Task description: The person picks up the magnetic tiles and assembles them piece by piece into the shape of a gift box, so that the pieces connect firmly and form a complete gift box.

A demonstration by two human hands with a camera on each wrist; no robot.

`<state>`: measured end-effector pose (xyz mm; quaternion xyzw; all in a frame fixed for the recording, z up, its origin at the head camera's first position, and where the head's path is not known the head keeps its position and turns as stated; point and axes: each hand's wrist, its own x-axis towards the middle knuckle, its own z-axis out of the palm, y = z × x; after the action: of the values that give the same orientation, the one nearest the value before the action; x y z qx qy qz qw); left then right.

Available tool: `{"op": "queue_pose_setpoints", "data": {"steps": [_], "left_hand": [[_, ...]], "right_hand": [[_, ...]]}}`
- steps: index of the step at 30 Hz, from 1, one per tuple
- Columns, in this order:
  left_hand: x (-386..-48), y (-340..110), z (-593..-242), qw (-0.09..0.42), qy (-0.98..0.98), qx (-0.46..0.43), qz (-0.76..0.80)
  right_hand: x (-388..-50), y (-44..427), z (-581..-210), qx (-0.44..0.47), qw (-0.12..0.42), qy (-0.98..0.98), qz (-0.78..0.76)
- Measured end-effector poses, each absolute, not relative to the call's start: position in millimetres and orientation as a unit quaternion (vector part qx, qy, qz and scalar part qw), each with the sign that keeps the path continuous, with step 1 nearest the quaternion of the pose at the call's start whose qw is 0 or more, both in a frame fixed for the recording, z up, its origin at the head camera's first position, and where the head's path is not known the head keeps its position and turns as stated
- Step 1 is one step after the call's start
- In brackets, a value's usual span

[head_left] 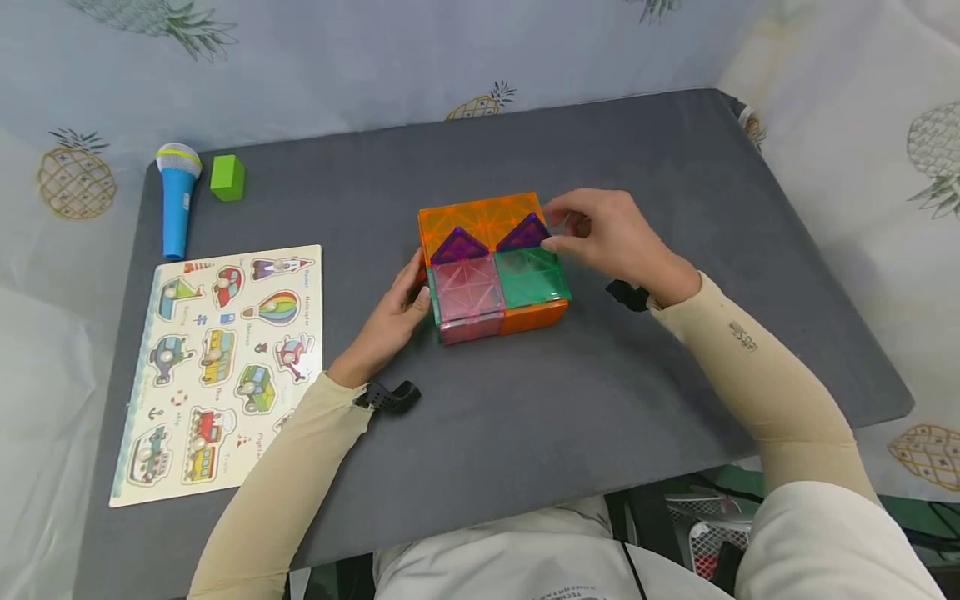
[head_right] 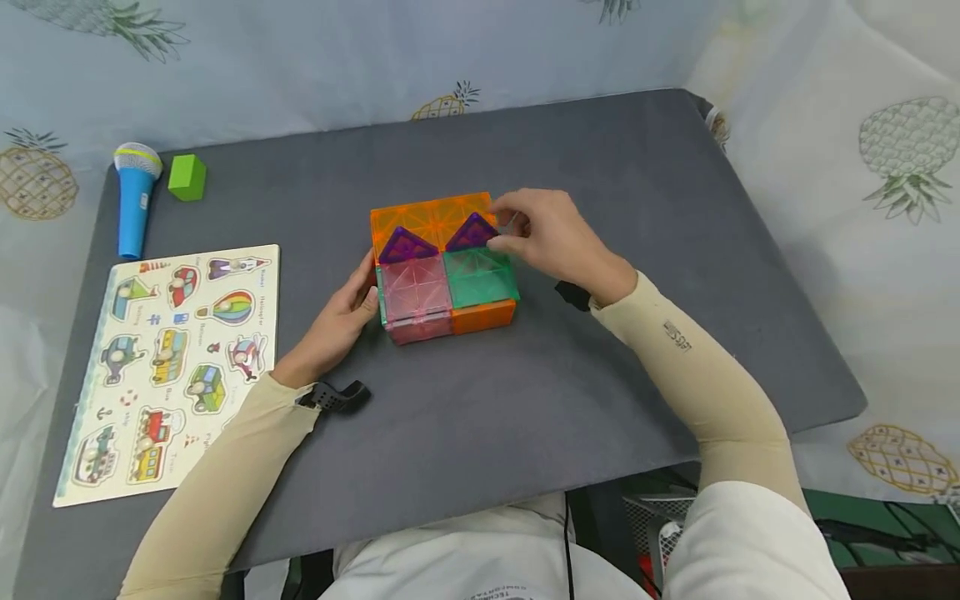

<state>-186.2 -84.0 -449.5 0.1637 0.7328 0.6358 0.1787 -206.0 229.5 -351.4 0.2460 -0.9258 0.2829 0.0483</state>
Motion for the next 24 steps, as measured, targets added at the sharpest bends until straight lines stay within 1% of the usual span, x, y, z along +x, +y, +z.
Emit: {"op": "queue_pose_setpoints", "data": {"steps": [2, 4, 7, 11, 13, 14, 16, 18, 20, 22, 24], "left_hand": [[-187.6, -82.9, -449.2, 0.179, 0.733, 0.168, 0.635], [-189.7, -81.6, -449.3, 0.178, 0.731, 0.172, 0.636], [-193.1, -81.0, -450.0, 0.175, 0.729, 0.17, 0.639], [-197.5, -82.5, -450.9, 0.174, 0.726, 0.166, 0.644], [-199.6, -83.8, -450.8, 0.178, 0.721, 0.163, 0.649], [-200.6, -84.0, -450.4, 0.181, 0.715, 0.16, 0.656], [-201.4, -83.7, -449.6, 0.193, 0.698, 0.151, 0.673], [-200.7, -81.6, -448.9, 0.206, 0.68, 0.137, 0.691], [-199.2, -77.9, -448.7, 0.216, 0.662, 0.126, 0.707], [-197.8, -72.9, -449.3, 0.222, 0.653, 0.115, 0.715], [-198.3, -67.2, -450.0, 0.224, 0.649, 0.109, 0.719]], "right_hand": [[-195.7, 240.9, -354.3, 0.228, 0.085, -0.919, 0.309], [-186.4, 251.8, -359.1, 0.215, 0.11, -0.915, 0.324], [-177.6, 263.9, -370.3, 0.204, 0.112, -0.918, 0.32], [-177.0, 268.3, -384.0, 0.192, 0.103, -0.925, 0.31], [-179.2, 265.9, -387.6, 0.181, 0.071, -0.925, 0.325], [-180.5, 263.9, -388.7, 0.176, 0.043, -0.924, 0.335], [-183.7, 259.2, -391.4, 0.175, -0.038, -0.918, 0.353], [-186.2, 254.2, -394.7, 0.182, -0.132, -0.906, 0.359], [-189.0, 248.1, -400.4, 0.189, -0.201, -0.892, 0.358], [-191.5, 243.0, -407.8, 0.195, -0.227, -0.886, 0.354], [-194.3, 239.6, -414.3, 0.19, -0.22, -0.886, 0.36]]}}
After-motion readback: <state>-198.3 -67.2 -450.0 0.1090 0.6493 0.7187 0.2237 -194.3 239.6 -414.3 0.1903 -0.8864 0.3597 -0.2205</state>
